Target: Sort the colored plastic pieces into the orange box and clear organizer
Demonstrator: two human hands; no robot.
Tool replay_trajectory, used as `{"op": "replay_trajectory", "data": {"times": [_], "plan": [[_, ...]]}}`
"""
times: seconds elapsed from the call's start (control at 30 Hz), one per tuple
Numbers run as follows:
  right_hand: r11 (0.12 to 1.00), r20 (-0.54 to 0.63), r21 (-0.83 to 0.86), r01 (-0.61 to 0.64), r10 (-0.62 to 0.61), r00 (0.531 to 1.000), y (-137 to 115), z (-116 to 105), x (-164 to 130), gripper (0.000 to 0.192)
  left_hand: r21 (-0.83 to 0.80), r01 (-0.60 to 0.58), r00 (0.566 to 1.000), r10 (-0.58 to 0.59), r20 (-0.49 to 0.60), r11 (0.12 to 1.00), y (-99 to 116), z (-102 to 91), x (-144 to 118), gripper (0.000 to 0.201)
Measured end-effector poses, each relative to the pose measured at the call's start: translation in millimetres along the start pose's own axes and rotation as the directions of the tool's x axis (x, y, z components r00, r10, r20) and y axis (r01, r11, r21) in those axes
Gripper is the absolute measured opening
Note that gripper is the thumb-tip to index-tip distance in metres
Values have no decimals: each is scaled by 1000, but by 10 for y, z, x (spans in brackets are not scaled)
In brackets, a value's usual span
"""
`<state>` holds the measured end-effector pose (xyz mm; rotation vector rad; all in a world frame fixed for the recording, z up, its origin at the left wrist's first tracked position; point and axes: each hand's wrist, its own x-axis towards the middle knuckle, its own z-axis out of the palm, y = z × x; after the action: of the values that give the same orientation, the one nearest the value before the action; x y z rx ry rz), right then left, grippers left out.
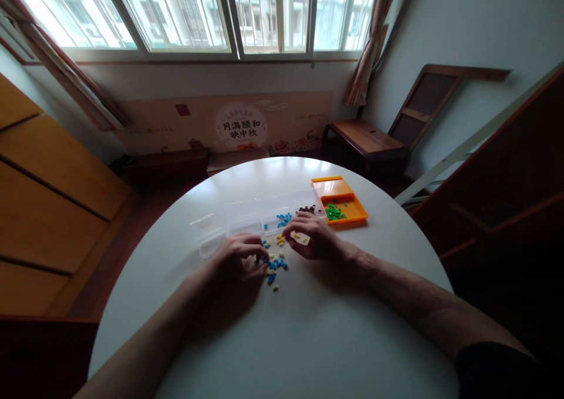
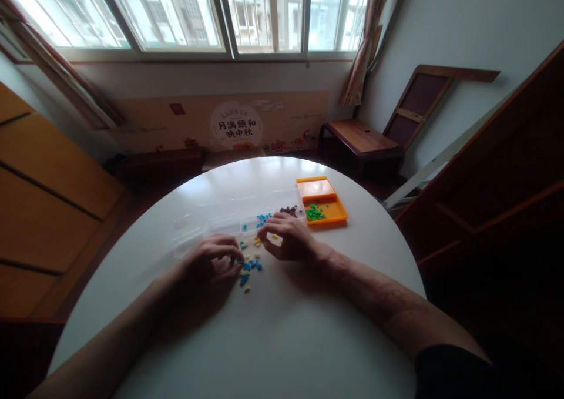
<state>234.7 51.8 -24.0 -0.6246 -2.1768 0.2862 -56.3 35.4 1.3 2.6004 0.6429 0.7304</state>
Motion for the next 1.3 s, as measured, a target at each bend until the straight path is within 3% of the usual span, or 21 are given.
{"op": "replay_trajectory", "data": {"times": [0.13,0.3,0.43,0.87,1.2,1.3], "plan": [[981,233,97,168,-187,954,-58,-63,-6,8,14,-4,1000,4,1,1000,-24,-3,-16,7],[973,298,80,217,-232,926,-56,-39,-5,11,13,7,1000,-7,13,1000,-7,-53,-5,8],[973,301,64,223,-232,925,-25,-7,-12,2,-6,16,999,-16,41,1000,12,-94,16,9],[962,305,90,258,-273,912,-14,-13,-12,8,49,7,1000,-7,-1,999,-42,-30,-12,9],[973,217,118,200,-221,951,-73,-37,-1,4,68,15,1000,-15,4,998,-52,-18,-30,9],[983,131,86,162,-173,976,-80,-34,11,5,61,14,1000,-13,-14,998,-19,-28,-13,9]]}}
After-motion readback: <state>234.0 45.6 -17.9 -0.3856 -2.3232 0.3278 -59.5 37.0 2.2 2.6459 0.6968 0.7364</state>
